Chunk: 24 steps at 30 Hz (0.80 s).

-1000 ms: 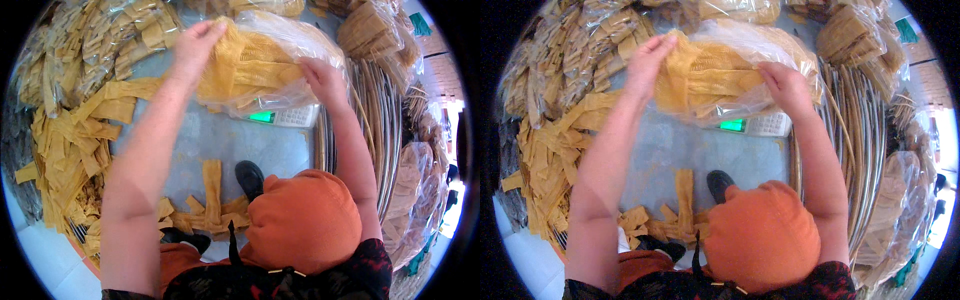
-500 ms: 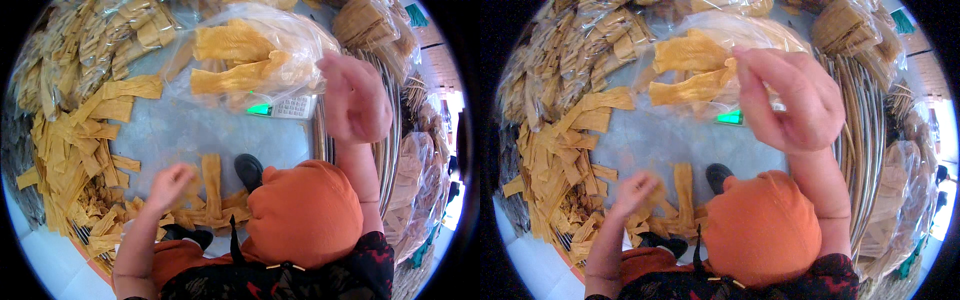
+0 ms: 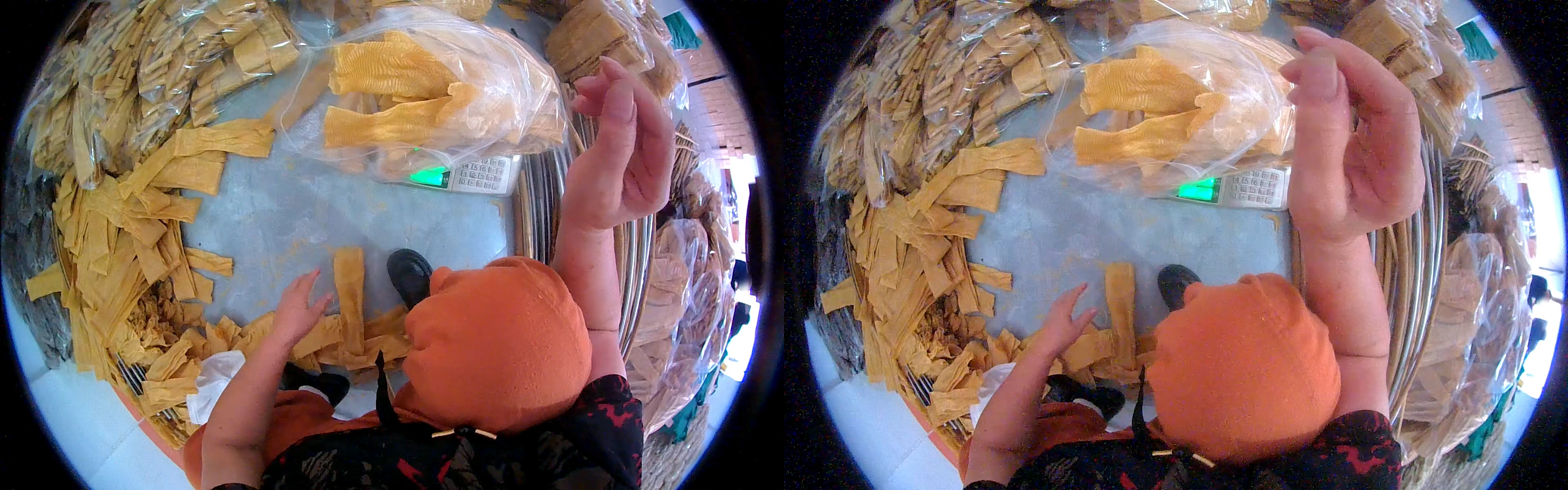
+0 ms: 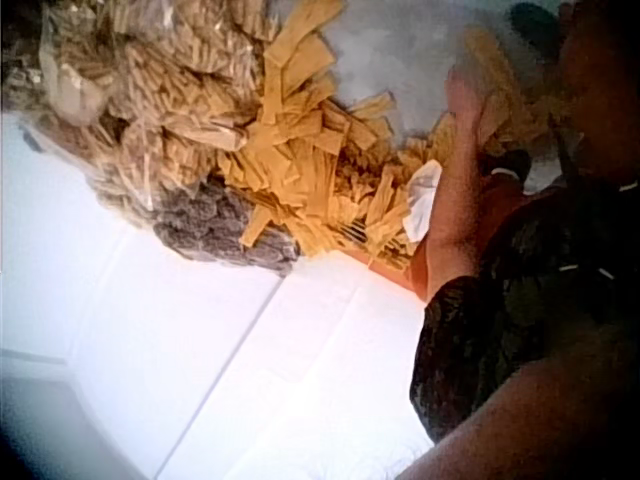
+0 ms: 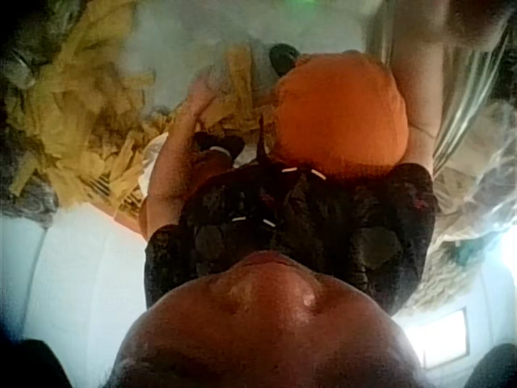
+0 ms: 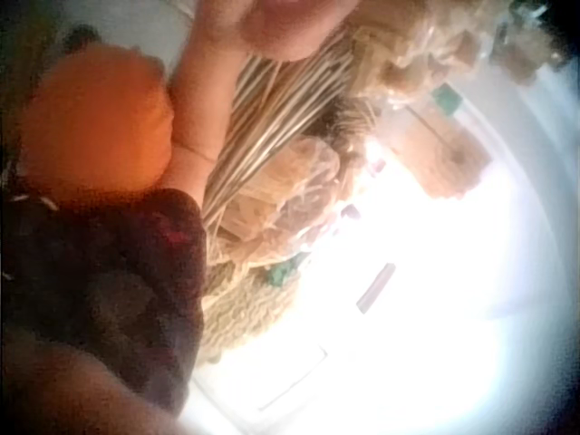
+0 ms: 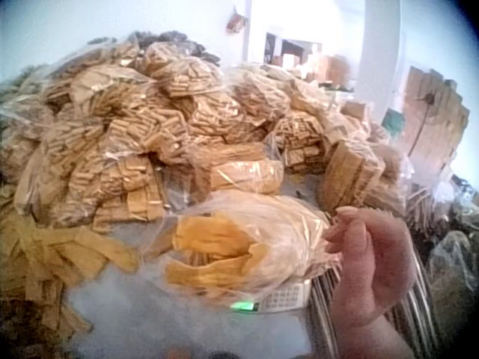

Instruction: The person picks up strips of dried bean curd from a pile on the floor, places them on a digital scale to check the weight, and then puts them into a large plastic bag.

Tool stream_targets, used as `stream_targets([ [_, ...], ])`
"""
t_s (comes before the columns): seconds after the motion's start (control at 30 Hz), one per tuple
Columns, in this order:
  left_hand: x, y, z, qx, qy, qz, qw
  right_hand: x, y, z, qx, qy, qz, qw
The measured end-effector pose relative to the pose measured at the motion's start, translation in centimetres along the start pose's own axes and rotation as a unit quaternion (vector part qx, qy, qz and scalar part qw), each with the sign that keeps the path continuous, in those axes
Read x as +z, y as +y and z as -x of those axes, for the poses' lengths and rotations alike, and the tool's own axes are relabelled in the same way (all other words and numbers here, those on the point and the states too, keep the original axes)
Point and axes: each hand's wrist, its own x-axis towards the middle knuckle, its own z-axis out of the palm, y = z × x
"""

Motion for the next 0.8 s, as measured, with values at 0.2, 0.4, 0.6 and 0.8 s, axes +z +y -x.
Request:
stream_targets([
  [0.2, -1.1, -1.2, -2.6, -0.11, -0.02, 0.127, 0.986, -0.4, 0.9, -0.5, 0.019, 0.048, -0.022, 0.998],
  [0.4, -3.9, 0.5, -7.2, -0.201, 0.009, 0.363, 0.91, -0.8, 1.8, -1.1, -0.007, 0.086, -0.026, 0.996],
  [0.6, -5.6, 3.4, -9.4, -0.191, 0.022, 0.383, 0.903, -0.7, 1.9, -0.6, 0.036, 0.053, -0.032, 0.997],
  [0.8, -7.2, 7.7, -15.3, -0.201, 0.081, 0.651, 0.727, 2.4, 2.6, 1.0, 0.078, -0.188, 0.207, 0.957],
])
